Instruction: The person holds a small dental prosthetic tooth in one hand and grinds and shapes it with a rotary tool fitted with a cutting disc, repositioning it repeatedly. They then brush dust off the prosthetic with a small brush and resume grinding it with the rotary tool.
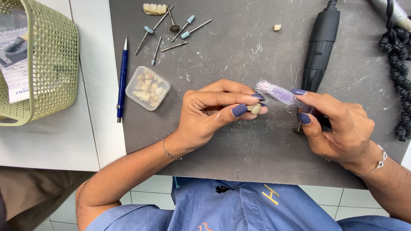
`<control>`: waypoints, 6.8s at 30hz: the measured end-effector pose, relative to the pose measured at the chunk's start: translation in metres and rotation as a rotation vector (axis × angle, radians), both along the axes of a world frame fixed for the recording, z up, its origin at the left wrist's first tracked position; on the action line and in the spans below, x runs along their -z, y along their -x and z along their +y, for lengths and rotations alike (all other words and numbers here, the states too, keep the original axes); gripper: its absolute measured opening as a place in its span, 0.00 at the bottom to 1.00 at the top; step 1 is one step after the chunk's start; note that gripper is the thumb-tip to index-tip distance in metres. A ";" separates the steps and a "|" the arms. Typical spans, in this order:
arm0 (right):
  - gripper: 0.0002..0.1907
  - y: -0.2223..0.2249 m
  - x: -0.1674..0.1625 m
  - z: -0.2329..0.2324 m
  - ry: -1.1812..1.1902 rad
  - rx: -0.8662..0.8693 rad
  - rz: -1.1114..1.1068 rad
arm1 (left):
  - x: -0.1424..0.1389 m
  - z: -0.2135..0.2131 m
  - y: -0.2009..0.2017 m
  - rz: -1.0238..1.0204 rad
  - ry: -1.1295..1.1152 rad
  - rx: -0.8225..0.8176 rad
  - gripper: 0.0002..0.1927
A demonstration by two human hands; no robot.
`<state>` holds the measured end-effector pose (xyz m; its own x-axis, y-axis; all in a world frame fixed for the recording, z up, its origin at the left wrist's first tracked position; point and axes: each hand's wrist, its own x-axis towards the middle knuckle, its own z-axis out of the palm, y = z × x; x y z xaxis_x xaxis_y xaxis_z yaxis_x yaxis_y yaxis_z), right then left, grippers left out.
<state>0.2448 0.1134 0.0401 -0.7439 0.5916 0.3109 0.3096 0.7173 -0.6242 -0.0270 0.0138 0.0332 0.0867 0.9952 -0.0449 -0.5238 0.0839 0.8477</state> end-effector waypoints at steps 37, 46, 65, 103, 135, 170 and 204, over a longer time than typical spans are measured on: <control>0.25 0.013 -0.025 0.036 -0.690 0.154 -0.663 | 0.003 0.013 -0.002 0.429 0.045 -0.134 0.08; 0.11 0.021 -0.041 0.041 -0.644 0.006 -0.606 | -0.007 0.015 0.004 1.018 -0.177 -0.231 0.15; 0.19 0.037 0.018 0.044 -0.221 -0.258 0.182 | -0.009 0.031 -0.033 1.052 -0.939 -0.282 0.19; 0.15 0.050 0.012 0.054 -0.036 -0.167 0.076 | -0.055 0.044 -0.013 0.774 -1.306 -0.137 0.21; 0.16 0.054 0.005 0.048 -0.217 -0.065 -0.036 | -0.037 0.051 0.074 1.324 -0.414 -0.527 0.05; 0.18 0.046 0.010 0.050 -0.137 0.137 0.019 | -0.030 0.026 0.044 0.240 -0.247 0.021 0.10; 0.18 0.052 0.010 0.056 0.113 -0.449 -0.048 | -0.016 0.039 -0.001 1.242 -1.175 -0.034 0.17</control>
